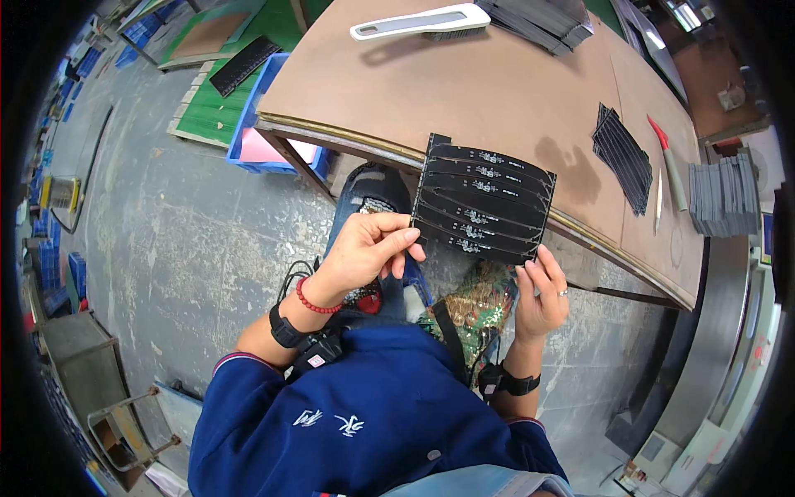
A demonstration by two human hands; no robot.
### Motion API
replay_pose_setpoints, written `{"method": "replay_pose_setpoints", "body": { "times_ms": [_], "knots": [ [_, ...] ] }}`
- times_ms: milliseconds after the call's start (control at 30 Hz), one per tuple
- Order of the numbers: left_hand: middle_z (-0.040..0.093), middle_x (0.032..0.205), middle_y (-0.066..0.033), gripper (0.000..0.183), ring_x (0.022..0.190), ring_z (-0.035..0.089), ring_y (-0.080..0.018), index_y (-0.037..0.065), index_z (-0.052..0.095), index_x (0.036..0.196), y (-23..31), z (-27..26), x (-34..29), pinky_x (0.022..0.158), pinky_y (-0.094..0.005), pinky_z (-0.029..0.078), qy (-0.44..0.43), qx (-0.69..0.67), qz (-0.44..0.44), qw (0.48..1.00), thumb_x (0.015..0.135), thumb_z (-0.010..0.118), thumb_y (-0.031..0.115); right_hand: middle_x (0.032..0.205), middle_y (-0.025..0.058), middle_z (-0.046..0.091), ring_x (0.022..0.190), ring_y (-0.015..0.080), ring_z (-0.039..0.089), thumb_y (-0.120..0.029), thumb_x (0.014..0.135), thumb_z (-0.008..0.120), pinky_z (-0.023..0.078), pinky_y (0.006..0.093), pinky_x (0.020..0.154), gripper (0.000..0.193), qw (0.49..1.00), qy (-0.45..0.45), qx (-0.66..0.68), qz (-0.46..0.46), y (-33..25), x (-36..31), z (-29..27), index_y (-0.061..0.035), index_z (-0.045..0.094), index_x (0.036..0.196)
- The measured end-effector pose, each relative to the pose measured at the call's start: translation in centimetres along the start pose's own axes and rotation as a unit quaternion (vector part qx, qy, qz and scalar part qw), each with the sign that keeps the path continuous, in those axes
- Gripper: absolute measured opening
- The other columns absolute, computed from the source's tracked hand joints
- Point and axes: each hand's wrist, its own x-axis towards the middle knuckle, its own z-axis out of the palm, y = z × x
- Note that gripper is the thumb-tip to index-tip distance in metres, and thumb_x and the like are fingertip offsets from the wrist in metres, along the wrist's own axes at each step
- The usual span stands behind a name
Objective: Cleaning metal components with a brush and marking them with a white pen on an industrial workbench.
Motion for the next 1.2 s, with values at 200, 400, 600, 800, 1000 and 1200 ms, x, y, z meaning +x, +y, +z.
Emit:
{"method": "replay_pose_setpoints", "body": {
  "times_ms": [200,400,600,800,1000,1200],
  "knots": [
    [0.066,0.074,-0.0041,0.024,0.05,0.057,-0.0045,-0.001,0.064,0.084,0.0,-0.2,0.0,0.04,-0.0165,0.042,-0.009,0.004,0.002,1.0,0.095,0.055,0.018,0.109,0.0243,0.063,0.095,0.027,0.065,0.011,0.069,0.074,0.055,0.0326,0.082,0.023,1.0,0.013,0.011,0.001,0.0,0.0,0.2,0.0037,0.066,0.088],
    [0.066,0.074,-0.0047,0.025,0.05,0.057,-0.0049,-0.001,0.064,0.084,0.1,-0.2,0.0,0.04,-0.0167,0.041,-0.016,-0.011,0.005,1.0,0.095,0.055,0.02,0.11,0.0242,0.062,0.098,0.0274,0.064,0.012,0.072,0.071,0.055,0.0331,0.085,0.02,1.0,0.017,0.015,0.0,-0.5,0.3,-0.2,0.0042,0.065,0.09],
    [0.067,0.074,-0.0048,0.025,0.05,0.056,-0.0049,0.0,0.064,0.083,0.2,-0.2,-0.1,0.039,-0.0166,0.04,-0.016,-0.03,0.003,0.999,0.095,0.055,0.02,0.11,0.0276,0.061,0.099,0.0308,0.064,0.013,0.07,0.071,0.055,0.0357,0.085,0.023,1.0,0.021,0.016,-0.014,-1.2,1.0,-0.6,0.005,0.066,0.09],
    [0.067,0.073,-0.0036,0.023,0.049,0.056,-0.0037,0.0,0.065,0.085,-0.1,-0.1,-0.1,0.039,-0.0163,0.039,-0.016,-0.027,0.005,0.999,0.094,0.055,0.018,0.11,0.0279,0.061,0.099,0.031,0.064,0.013,0.071,0.071,0.055,0.0354,0.085,0.022,0.999,0.02,0.016,-0.019,-1.1,0.9,-0.6,0.0051,0.066,0.091],
    [0.068,0.073,-0.0027,0.02,0.048,0.054,-0.0019,0.0,0.066,0.086,0.0,-0.1,-0.2,0.04,-0.0164,0.038,-0.014,-0.001,0.009,1.0,0.093,0.057,0.016,0.109,0.026,0.062,0.099,0.0293,0.064,0.012,0.072,0.07,0.055,0.0337,0.085,0.02,1.0,0.023,0.001,-0.012,-0.8,0.9,-0.2,0.0046,0.066,0.09],
    [0.065,0.068,-0.0012,0.021,0.048,0.054,-0.0021,0.0,0.067,0.083,0.1,0.0,-0.2,0.039,-0.0159,0.037,-0.003,0.006,0.014,1.0,0.093,0.057,0.017,0.11,0.0257,0.062,0.099,0.0294,0.064,0.011,0.073,0.07,0.055,0.0341,0.085,0.017,1.0,0.028,0.006,-0.009,-0.7,0.8,0.0,0.0043,0.066,0.089]
  ]
}}
